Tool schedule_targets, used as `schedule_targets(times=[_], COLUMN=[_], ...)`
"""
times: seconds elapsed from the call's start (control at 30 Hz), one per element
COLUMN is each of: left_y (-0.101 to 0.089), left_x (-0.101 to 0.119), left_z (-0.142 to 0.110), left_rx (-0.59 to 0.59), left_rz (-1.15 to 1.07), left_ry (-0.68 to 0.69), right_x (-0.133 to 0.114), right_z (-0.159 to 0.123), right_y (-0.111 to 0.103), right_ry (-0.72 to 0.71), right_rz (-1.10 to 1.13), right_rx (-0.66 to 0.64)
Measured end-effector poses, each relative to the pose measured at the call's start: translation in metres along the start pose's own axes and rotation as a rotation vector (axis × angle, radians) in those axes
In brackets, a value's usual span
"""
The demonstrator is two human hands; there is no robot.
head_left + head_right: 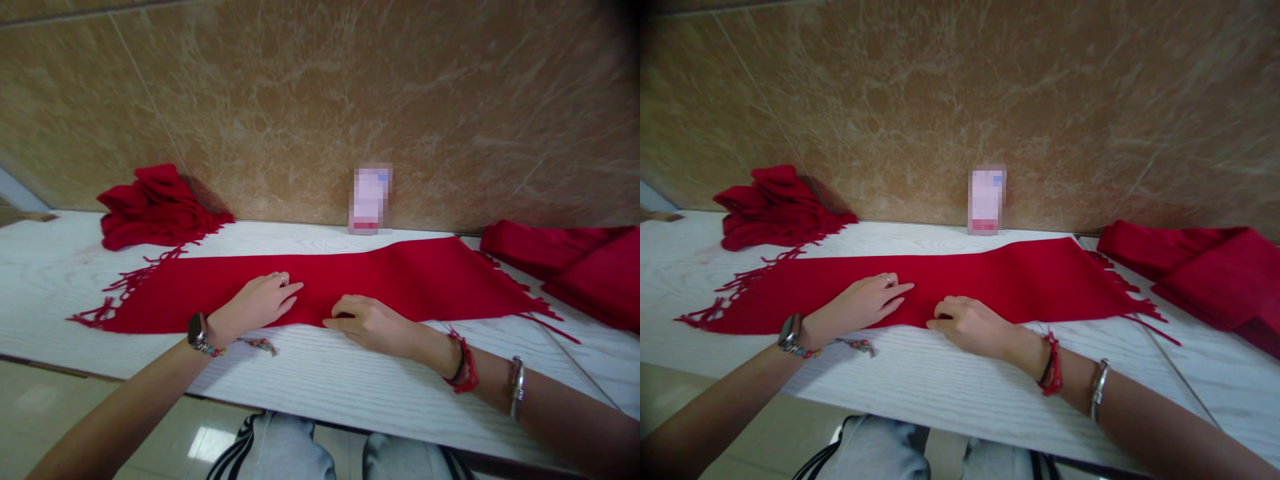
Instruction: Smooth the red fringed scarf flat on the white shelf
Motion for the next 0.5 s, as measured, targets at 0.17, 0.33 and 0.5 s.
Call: schedule_targets(times=[0.17,0.33,0.5], left_y=[0.006,0.017,0.02], left_x=[-0.001,0.007,0.002], left_z=[0.002,0.004,0.004], left_rx=[0.078,-0.037,-0.124], left_rz=[-0.004,-0.129,-0.194], left_ry=[-0.006,0.238,0.196], right_x=[0.0,0.004,0.003], right_z=[0.001,0.002,-0.001], right_y=[-0.003,-0.002,0.009], right_ry=[0.066,0.249,0.338], right_rz=[0.116,0.152,0.073], right_rx=[-0.01,-0.006,-0.179])
Point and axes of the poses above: each hand's wrist, its own z-axis towards the middle knuckle, its own y-axis out of the palm, x = y × z, the point moved 3 cm from there along z, towards the middle knuckle, and after that the axes turned 7 degrees about -x, right-handed, at the moved point
